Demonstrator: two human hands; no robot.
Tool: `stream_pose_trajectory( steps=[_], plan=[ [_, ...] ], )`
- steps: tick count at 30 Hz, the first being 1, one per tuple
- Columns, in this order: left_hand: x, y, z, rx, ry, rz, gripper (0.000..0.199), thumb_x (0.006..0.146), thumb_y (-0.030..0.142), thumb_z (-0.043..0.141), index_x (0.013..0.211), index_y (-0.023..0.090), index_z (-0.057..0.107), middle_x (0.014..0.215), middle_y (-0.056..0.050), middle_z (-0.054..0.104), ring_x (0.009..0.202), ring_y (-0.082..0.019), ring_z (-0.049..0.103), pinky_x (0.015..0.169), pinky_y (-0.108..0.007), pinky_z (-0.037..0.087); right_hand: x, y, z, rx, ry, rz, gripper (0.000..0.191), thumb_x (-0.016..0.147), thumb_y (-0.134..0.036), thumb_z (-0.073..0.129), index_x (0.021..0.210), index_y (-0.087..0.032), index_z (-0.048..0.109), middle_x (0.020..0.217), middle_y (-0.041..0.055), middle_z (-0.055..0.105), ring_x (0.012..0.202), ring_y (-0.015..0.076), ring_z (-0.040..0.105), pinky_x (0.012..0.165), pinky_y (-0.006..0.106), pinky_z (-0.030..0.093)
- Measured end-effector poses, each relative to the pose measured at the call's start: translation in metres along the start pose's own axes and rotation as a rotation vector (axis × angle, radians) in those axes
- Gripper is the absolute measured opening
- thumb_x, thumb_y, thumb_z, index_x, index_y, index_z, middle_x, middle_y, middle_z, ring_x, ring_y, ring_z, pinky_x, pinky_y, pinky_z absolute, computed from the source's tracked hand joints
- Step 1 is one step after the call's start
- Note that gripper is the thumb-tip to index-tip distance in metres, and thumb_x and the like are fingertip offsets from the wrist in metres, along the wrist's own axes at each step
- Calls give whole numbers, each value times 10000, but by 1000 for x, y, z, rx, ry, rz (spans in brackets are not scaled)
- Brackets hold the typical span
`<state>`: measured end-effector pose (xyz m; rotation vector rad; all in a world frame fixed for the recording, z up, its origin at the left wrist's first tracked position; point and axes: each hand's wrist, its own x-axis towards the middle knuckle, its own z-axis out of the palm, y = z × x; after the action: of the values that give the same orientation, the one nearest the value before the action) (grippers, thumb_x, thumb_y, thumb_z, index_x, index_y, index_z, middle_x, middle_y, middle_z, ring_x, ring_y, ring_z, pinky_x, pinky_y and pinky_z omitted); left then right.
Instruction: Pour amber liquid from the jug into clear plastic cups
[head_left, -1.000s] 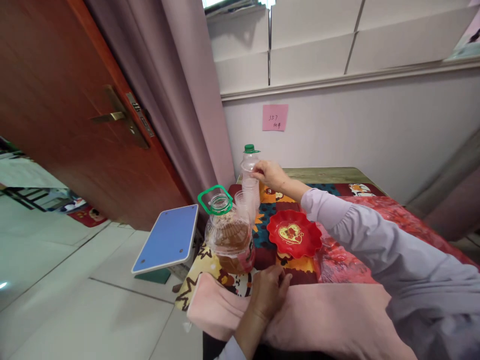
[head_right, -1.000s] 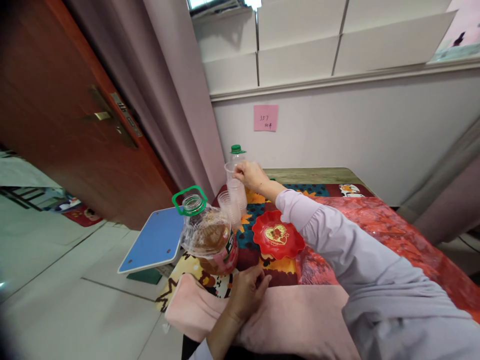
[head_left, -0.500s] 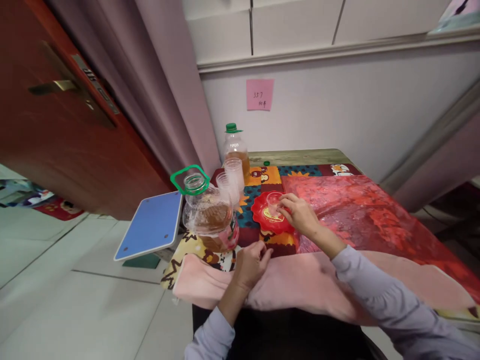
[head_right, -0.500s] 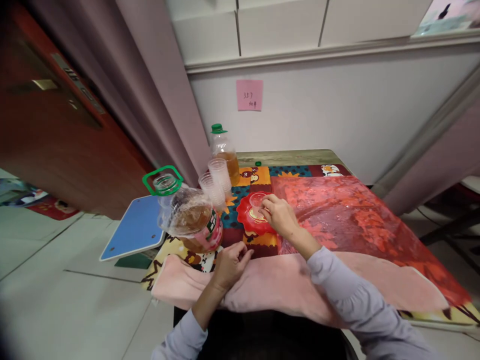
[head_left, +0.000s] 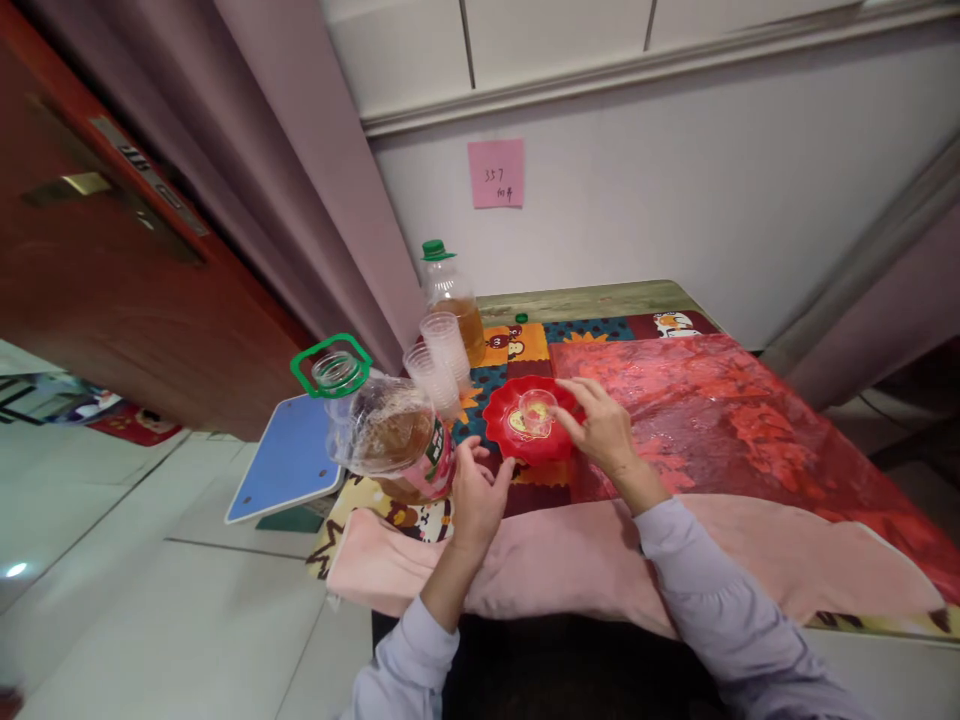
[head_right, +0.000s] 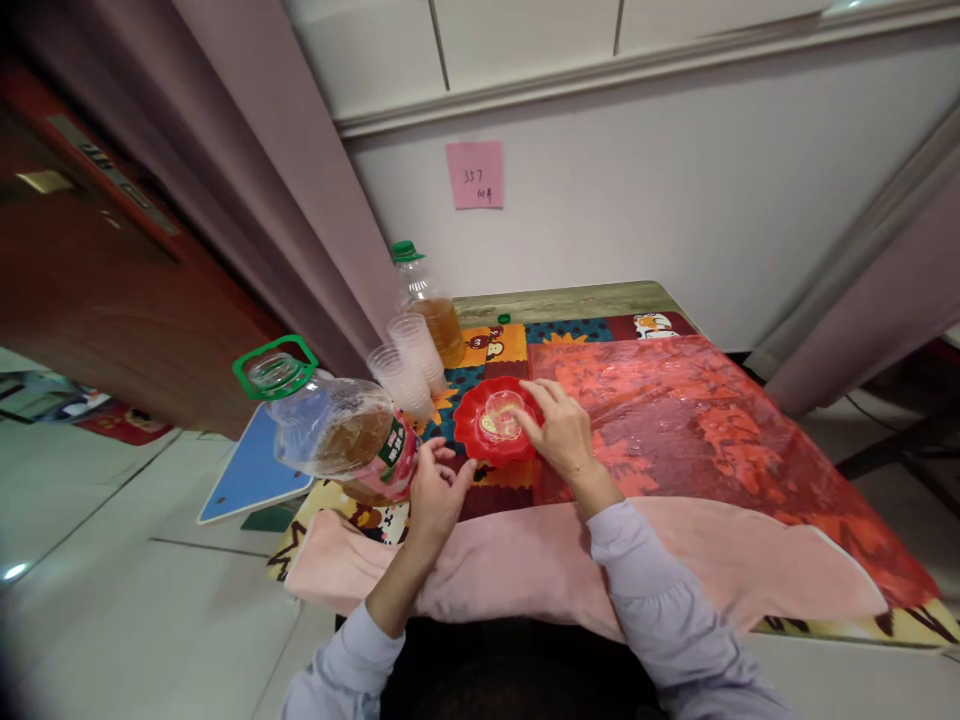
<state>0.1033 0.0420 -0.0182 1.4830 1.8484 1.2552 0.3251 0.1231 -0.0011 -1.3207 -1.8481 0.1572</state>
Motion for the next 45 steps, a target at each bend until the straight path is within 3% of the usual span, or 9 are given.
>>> stream_pose_trajectory(
  steps=[5,11,14,19,22,25,30,37,45],
  plan=[
    [22,0,26,-178,49,-275,759,796,526,783,1393,204,442,1209,-101,645,687,-117,640,645,-292,550,-5,26,2,-55,49,287,437,1059,-452,460,1263,-178,733,1173,169,773,929,295,729,812,401,543],
    [28,-10,40,-344,21,-345,597,814,399,781,1292,194,488,1199,-116,662,689,-94,672,568,-213,527,-5,39,21,-19,-87,436,330,959,-328,580,1199,-199,767,1044,153,823,915,305,774,834,403,562],
    [31,-6,38,-402,17,-327,494,800,339,772,1207,194,531,1131,-92,690,682,-103,686,584,-222,544,-2,37,24,46,-98,441,330,933,-291,573,1176,-190,772,1070,140,833,934,291,787,873,399,574],
    [36,7,34,-465,26,-277,478,795,285,725,1226,196,539,1164,-91,698,720,-103,692,626,-227,550,1,33,13,146,-29,451,395,932,-375,555,1203,-173,760,1047,128,832,888,266,779,840,379,575],
    [32,13,41,-480,6,-265,495,796,306,717,1244,199,537,1195,-95,697,707,-95,684,613,-221,537,1,38,2,192,41,494,361,905,-402,552,1081,-182,776,962,117,825,820,263,757,773,362,542],
    [23,14,55,-480,-29,-263,489,797,296,709,1245,197,540,1157,-87,714,700,-99,685,613,-221,534,2,50,-9,94,4,542,323,908,-417,531,922,-195,765,833,96,792,726,247,703,686,333,466],
    [17,4,66,-442,-43,-268,460,769,272,767,1186,205,584,1075,-66,743,737,-124,708,658,-235,558,4,62,-12,-125,-117,585,282,921,-374,551,793,-198,730,719,66,729,664,208,627,633,297,361],
    [27,-17,54,-367,17,-292,456,778,267,777,1192,211,593,1073,-57,741,713,-120,702,652,-235,565,3,49,5,-120,-178,563,206,930,-302,598,845,-194,752,785,74,765,720,211,667,642,286,349],
    [27,-26,49,-299,76,-318,562,802,250,773,1313,216,542,1208,-104,699,682,-105,681,589,-233,551,2,40,6,-114,-200,541,186,939,-251,600,851,-197,755,787,57,776,745,208,694,666,278,380]
  ],
)
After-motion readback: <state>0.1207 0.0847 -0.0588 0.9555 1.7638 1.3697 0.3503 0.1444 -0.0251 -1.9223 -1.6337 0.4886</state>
